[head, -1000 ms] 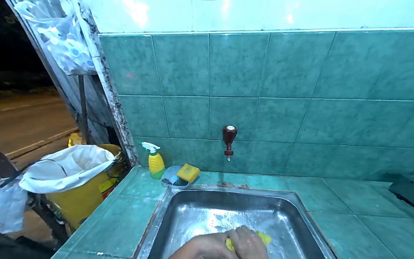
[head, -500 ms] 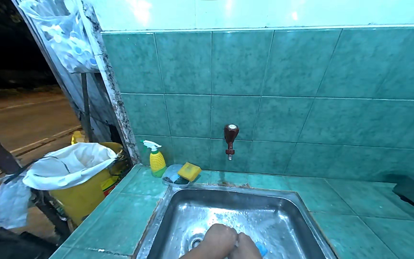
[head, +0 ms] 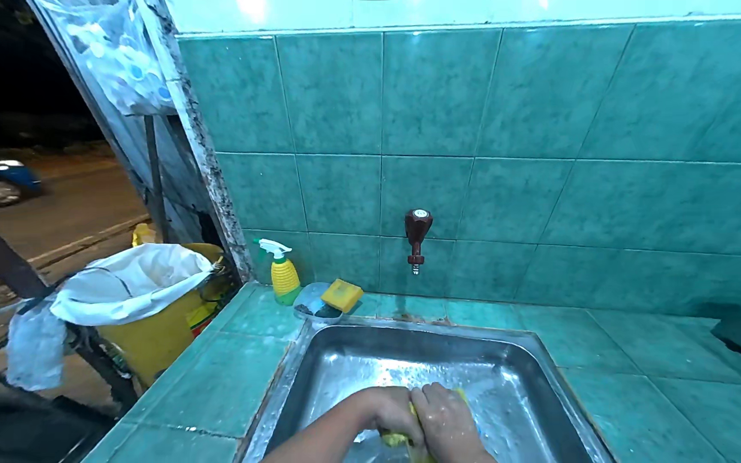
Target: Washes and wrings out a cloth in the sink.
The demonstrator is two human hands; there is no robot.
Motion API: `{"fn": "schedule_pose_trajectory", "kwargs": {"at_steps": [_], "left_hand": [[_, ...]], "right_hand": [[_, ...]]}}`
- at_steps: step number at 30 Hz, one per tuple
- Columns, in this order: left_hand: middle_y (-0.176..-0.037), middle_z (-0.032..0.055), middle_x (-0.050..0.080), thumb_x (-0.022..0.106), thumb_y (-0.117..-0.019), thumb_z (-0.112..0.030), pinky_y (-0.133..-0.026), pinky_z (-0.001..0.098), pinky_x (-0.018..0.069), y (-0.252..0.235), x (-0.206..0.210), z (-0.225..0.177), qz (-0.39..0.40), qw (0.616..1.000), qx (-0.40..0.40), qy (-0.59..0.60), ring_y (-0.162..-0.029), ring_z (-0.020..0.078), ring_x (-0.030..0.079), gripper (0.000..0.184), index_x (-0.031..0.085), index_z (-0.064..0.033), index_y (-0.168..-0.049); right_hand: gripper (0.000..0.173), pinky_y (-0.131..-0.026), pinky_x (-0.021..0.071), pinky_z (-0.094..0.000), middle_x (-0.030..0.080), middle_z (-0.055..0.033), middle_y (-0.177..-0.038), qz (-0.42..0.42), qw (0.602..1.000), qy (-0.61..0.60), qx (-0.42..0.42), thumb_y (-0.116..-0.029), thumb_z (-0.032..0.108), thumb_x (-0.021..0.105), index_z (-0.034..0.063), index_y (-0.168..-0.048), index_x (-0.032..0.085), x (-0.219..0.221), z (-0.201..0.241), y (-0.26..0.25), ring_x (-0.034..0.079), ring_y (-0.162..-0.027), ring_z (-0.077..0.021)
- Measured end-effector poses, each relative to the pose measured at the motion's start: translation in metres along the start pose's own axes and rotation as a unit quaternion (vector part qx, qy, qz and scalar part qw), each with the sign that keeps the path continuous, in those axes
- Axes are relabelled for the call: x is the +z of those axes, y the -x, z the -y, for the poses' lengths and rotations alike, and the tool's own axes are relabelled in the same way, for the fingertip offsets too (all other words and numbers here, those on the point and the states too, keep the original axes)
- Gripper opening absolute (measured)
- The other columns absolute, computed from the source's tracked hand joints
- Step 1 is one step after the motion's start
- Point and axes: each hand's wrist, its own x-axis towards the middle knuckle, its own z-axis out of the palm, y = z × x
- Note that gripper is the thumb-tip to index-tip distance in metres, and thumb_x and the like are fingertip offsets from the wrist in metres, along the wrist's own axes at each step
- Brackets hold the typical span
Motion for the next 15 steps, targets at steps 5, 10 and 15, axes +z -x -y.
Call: {"fn": "schedule_pose_trajectory", "kwargs": {"at_steps": [5,10,15], "left_hand": [[-0.115,0.0257,0.066,0.073,-0.0904,-0.019,-0.091,0.0635,0.0515,0.002,0.009,-0.035,-0.136,0.961,-0.046,-0.235,-0.111,0.0427,0.065,0.033,0.066,0.0060,-0.111],[-0.126,0.0240,0.064,0.059,-0.0982,-0.009,-0.091,0.0600,0.0532,-0.001,0.014,-0.044,-0.180,0.929,-0.076,-0.313,-0.117,0.0419,0.063,0.029,0.060,0.0037,-0.125],[-0.119,0.0236,0.067,0.049,-0.1029,-0.007,-0.094,0.0565,0.0525,-0.003,0.011,-0.035,-0.275,0.901,0.007,-0.334,-0.114,0.0410,0.066,0.029,0.056,0.0002,-0.130]], "right_hand": [[0.041,-0.097,0.0521,-0.0544,0.066,-0.0226,-0.127,0.243,0.953,-0.033,0.177,-0.0951,0.002,0.057,-0.0001,-0.136,0.058,-0.035,0.008,-0.025,0.063,-0.121,-0.0394],[0.040,-0.099,0.0515,-0.0533,0.068,-0.0184,-0.125,0.264,0.928,-0.083,0.249,-0.0955,0.019,0.063,0.0055,-0.133,0.061,-0.037,0.005,-0.033,0.065,-0.119,-0.0353],[0.032,-0.100,0.0508,-0.0544,0.071,-0.0168,-0.120,0.212,0.915,-0.180,0.291,-0.0959,0.024,0.064,0.0065,-0.123,0.068,-0.035,-0.007,-0.036,0.066,-0.117,-0.0336]]}}
